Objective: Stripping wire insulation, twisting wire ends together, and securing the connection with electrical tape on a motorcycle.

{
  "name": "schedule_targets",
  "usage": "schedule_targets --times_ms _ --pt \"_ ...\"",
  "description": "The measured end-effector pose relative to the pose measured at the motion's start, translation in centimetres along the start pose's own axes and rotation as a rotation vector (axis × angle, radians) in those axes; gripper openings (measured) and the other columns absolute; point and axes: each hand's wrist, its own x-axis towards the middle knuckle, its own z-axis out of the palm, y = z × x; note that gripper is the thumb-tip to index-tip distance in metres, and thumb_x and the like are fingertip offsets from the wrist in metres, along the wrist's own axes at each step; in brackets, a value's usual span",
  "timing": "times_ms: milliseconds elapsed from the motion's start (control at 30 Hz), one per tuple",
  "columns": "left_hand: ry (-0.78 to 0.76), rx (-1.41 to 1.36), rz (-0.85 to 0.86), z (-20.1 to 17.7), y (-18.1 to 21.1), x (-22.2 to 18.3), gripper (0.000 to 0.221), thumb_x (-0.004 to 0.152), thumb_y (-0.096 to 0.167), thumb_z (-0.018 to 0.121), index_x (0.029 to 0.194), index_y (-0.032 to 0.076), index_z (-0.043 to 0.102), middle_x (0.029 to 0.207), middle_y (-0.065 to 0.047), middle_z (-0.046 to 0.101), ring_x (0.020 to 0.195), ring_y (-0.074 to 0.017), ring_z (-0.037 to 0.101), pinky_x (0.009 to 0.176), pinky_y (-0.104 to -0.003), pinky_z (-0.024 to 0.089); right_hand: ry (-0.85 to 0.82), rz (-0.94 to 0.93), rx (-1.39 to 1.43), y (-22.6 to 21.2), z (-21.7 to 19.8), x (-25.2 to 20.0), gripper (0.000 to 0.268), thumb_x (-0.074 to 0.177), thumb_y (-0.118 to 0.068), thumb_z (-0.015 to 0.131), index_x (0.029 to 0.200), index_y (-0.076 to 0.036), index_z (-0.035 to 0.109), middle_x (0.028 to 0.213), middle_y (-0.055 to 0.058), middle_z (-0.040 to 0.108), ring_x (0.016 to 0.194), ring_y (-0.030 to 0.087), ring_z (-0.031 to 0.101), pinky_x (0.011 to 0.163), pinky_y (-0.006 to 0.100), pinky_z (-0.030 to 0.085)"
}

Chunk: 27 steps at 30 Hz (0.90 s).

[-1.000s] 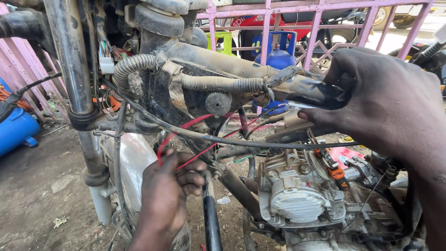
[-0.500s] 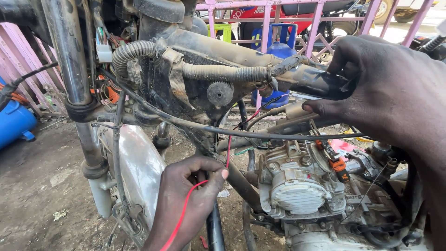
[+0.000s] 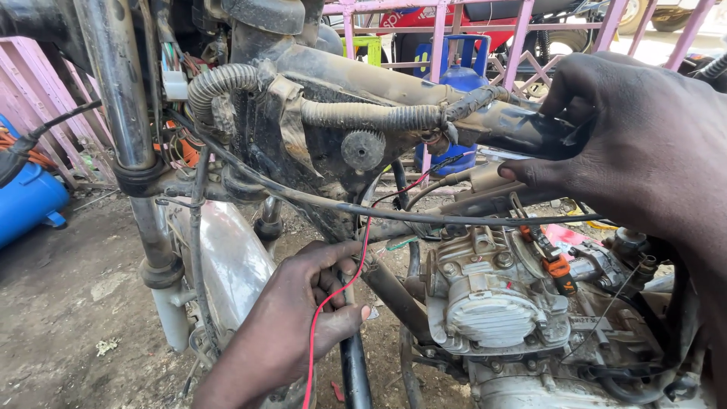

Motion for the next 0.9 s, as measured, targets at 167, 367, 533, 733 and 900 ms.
schedule_targets --times_ms 167,367,533,733,900 --pt "-0.343 0.108 0.201 -2.6 0.6 0.4 0.055 0.090 0.016 0.062 0.145 0.011 0.060 0.145 0.000 0.071 0.121 -0.0103 0.069 0.103 -0.024 0.047 -0.012 0.010 -0.019 0.0 -0.1 0.1 0.053 0.066 -0.065 0.084 0.092 -0.023 0.064 0.097 0.001 0.070 0.086 0.033 0.068 0.067 0.050 0.048" --pt "-0.058 0.080 -0.202 -0.5 3.1 0.9 0.046 0.093 0.041 0.062 0.128 0.017 0.080 0.071 0.004 0.066 0.066 -0.0097 0.054 0.068 -0.026 0.046 -0.019 0.031 -0.007 -0.1 -0.3 0.1 0.055 0.062 -0.062 0.087 0.096 -0.025 0.065 0.100 -0.001 0.071 0.087 0.032 0.069 0.067 0.049 0.048" --pt "0.177 0.016 -0.161 2.1 2.3 1.8 0.030 0.082 0.030 0.074 0.101 0.010 0.086 0.081 -0.001 0.083 0.073 -0.0084 0.070 0.067 -0.025 0.055 -0.104 0.116 -0.062 -1.6 -2.0 -0.4 0.051 0.067 -0.058 0.085 0.094 -0.023 0.059 0.096 0.000 0.073 0.091 0.033 0.069 0.069 0.051 0.048" --pt "0.281 0.030 -0.255 3.9 2.2 1.5 0.017 0.085 0.024 0.069 0.079 0.013 0.080 0.055 0.000 0.062 0.053 -0.0112 0.053 0.055 -0.030 0.044 -0.130 0.105 -0.044 -1.9 -2.5 -0.4 0.055 0.069 -0.055 0.088 0.098 -0.021 0.057 0.100 -0.004 0.071 0.095 0.026 0.067 0.072 0.052 0.052" --pt "0.402 0.117 -0.164 4.7 1.2 1.2 0.016 0.089 0.028 0.067 0.081 0.019 0.077 0.052 0.000 0.061 0.049 -0.0144 0.052 0.057 -0.034 0.046 -0.083 0.047 -0.053 -1.0 -1.9 -0.8 0.064 0.065 -0.060 0.088 0.105 -0.021 0.057 0.106 0.000 0.067 0.100 0.033 0.065 0.071 0.055 0.052"
